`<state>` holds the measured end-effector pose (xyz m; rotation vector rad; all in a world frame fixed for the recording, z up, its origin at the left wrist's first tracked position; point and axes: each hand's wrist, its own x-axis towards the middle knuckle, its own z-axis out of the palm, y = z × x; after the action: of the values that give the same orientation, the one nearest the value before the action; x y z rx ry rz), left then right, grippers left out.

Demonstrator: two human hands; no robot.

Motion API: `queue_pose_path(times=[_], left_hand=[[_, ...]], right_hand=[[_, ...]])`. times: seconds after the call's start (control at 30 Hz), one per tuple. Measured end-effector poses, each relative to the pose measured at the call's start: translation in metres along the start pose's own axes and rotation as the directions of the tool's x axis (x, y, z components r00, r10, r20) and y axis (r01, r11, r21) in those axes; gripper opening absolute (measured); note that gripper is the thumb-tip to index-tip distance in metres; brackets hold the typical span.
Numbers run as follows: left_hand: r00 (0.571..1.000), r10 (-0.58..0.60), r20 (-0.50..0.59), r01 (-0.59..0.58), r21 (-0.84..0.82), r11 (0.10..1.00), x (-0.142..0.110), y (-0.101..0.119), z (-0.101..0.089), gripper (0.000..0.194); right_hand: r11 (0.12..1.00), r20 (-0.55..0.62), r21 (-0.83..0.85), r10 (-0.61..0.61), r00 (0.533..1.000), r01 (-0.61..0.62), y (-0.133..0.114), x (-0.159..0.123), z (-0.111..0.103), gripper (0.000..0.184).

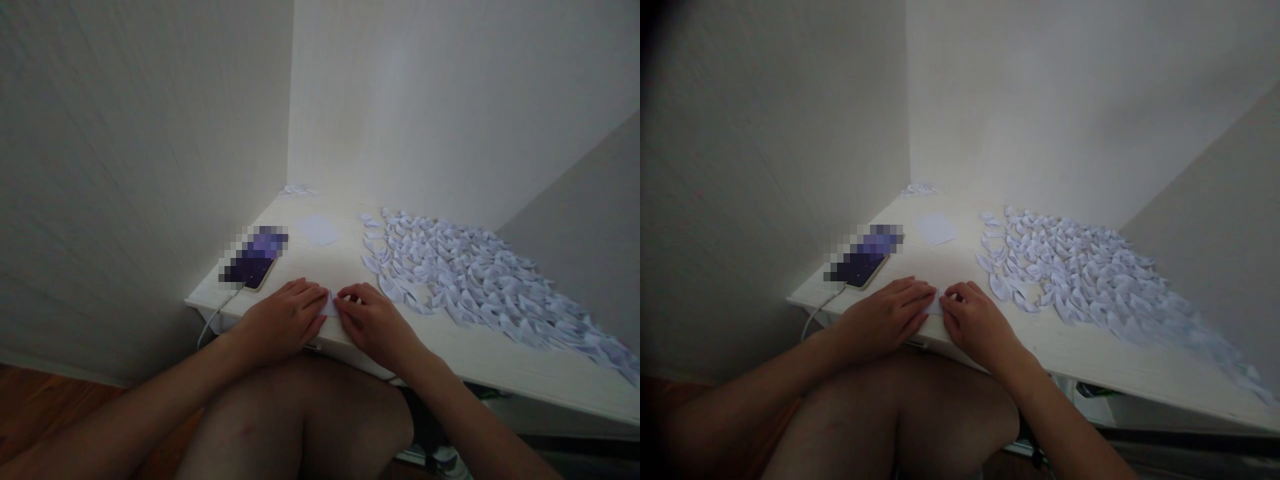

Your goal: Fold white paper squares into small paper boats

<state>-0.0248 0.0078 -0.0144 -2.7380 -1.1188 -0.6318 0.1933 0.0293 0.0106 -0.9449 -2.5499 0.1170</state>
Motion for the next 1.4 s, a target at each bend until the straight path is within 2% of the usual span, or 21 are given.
queue_pose_path(times=[0.17,0.53,0.67,0.97,1.07,1.2,1.27,1.4], left_hand=[[1.0,0.027,0.013,-0.027,0.016,1.0,-0.002,0.002,0.0,0.039],[1.0,0.012,0.02,-0.011,-0.005,1.0,-0.005,0.002,0.001,0.04],[0.999,0.023,0.034,-0.023,0.003,1.0,-0.005,0.002,0.001,0.039],[0.999,-0.001,0.042,0.001,-0.015,1.0,-0.004,0.003,-0.001,0.038],[0.999,-0.005,0.041,0.006,-0.017,1.0,-0.002,0.003,-0.002,0.037],[0.999,-0.007,0.037,0.009,-0.054,0.999,0.001,0.003,-0.002,0.036],[0.999,-0.002,0.039,0.005,-0.069,0.998,0.001,0.002,-0.001,0.036],[0.999,0.001,0.049,0.002,-0.05,0.999,0.002,0.004,-0.003,0.036]], right_hand=[[0.989,-0.033,0.098,0.114,0.993,-0.11,-0.006,0.003,0.005,0.023],[0.967,-0.027,0.181,0.188,0.982,-0.18,-0.006,0.007,0.004,0.023],[0.951,-0.026,0.202,0.244,0.969,-0.234,-0.008,0.01,0.001,0.018],[0.96,-0.029,0.181,0.223,0.974,-0.214,-0.006,0.007,0.002,0.019],[0.983,0.021,0.114,0.141,0.99,-0.143,-0.008,0.008,0.0,0.027],[0.988,0.174,-0.138,0.094,0.98,-0.07,-0.017,0.008,-0.005,0.037],[0.973,0.197,-0.228,0.068,0.978,-0.022,-0.021,0.003,-0.008,0.039],[0.965,0.186,-0.261,0.052,0.981,-0.002,-0.026,-0.016,-0.014,0.039]])
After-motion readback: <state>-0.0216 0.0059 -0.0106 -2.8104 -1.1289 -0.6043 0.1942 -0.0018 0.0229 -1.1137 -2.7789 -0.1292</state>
